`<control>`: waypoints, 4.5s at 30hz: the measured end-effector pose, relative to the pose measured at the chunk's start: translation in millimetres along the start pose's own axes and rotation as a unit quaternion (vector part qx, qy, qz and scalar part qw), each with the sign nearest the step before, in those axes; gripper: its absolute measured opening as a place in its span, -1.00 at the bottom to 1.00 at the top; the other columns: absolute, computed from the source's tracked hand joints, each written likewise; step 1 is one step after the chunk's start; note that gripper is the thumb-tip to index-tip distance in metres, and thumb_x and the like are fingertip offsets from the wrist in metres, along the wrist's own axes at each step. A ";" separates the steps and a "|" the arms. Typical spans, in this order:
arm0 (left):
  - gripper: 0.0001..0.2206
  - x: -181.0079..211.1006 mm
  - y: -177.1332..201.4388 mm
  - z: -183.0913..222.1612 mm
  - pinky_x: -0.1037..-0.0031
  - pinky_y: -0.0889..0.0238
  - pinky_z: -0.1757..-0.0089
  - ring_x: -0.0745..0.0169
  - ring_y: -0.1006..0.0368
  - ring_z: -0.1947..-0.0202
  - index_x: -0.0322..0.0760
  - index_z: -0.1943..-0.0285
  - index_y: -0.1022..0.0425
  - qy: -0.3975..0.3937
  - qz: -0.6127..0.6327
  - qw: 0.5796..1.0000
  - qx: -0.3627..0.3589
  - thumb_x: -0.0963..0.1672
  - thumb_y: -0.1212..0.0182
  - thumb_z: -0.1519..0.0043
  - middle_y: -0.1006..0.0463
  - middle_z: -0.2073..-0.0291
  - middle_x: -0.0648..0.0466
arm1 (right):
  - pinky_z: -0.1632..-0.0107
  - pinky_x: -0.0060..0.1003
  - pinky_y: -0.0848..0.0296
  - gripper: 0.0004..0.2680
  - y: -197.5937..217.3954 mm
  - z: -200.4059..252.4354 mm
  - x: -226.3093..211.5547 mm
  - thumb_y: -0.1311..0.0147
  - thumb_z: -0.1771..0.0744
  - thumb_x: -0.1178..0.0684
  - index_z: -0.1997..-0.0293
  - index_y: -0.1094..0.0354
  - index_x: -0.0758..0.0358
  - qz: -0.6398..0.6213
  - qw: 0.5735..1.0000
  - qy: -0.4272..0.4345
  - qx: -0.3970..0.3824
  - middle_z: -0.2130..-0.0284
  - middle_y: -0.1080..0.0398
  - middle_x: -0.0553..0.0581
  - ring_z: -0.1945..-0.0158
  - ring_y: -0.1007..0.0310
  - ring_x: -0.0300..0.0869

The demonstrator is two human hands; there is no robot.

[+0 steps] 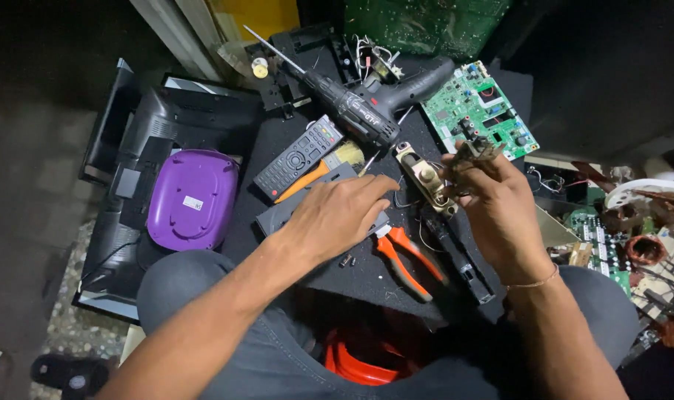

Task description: Disassembling a television to remove a speaker and soldering wires to it on a repair bench.

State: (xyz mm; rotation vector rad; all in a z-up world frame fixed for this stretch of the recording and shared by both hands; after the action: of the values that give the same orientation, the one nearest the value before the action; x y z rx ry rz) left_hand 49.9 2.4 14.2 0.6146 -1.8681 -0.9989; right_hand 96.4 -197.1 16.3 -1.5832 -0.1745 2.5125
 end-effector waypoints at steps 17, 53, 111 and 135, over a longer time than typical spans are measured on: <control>-0.76 -46.1 -1.3 -17.1 0.12 -0.49 0.36 -0.23 -0.64 0.31 -0.26 -0.10 -0.56 0.101 0.072 0.992 -0.015 -0.12 -0.03 -0.38 -0.67 0.27 -0.13 | 0.14 -0.06 -0.53 -0.79 -3.4 -40.1 16.5 -0.12 -0.39 0.16 -0.14 -0.42 0.40 0.230 0.957 0.164 0.064 0.20 -0.46 0.29 0.13 -0.46 -0.06; -0.84 -92.0 -33.8 -27.5 0.16 -0.45 0.39 -0.14 -0.59 0.43 -0.05 0.06 -0.59 0.120 0.012 0.993 -0.007 -0.04 -0.11 -0.36 -0.57 0.49 0.02 | 0.05 0.09 -0.60 -0.74 -4.6 -56.3 11.7 -0.18 -0.29 0.21 -0.10 -0.52 0.24 0.354 0.920 0.163 -0.040 0.11 -0.55 0.41 -0.01 -0.57 0.31; -0.84 -37.3 -29.6 -12.7 0.26 -0.44 0.47 0.01 -0.56 0.40 -0.16 0.10 -0.53 -0.016 -0.009 0.999 0.027 -0.08 -0.05 -0.40 -0.45 0.43 0.09 | 0.09 -0.07 -0.48 -0.77 72.0 -0.7 -1.8 -0.23 -0.40 -0.12 -0.03 -0.56 0.21 0.436 0.870 0.220 0.065 0.36 -0.52 0.20 0.22 -0.55 -0.04; -0.86 -25.4 -20.2 -15.6 0.22 -0.49 0.34 -0.01 -0.63 0.30 -0.14 0.02 -0.59 0.037 0.109 0.993 0.021 -0.10 -0.15 -0.34 -0.58 0.36 0.08 | -0.03 -0.04 -0.53 -0.68 45.1 -1.6 -3.8 -0.27 -0.36 0.23 -0.28 -0.39 0.32 0.307 0.908 0.283 -0.032 -0.06 -0.42 0.45 -0.15 -0.39 0.05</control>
State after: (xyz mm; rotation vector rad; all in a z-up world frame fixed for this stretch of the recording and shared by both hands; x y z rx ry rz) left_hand 75.8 4.0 -10.8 0.4549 -1.8495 -0.7860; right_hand 96.0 -242.1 10.5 -2.6425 0.3799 2.2789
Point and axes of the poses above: each hand's wrist, its own z-axis away from the middle knuckle, its own y-axis out of the back of the hand, x = y × z, the point moved 4 cm from there along -z, towards the middle knuckle
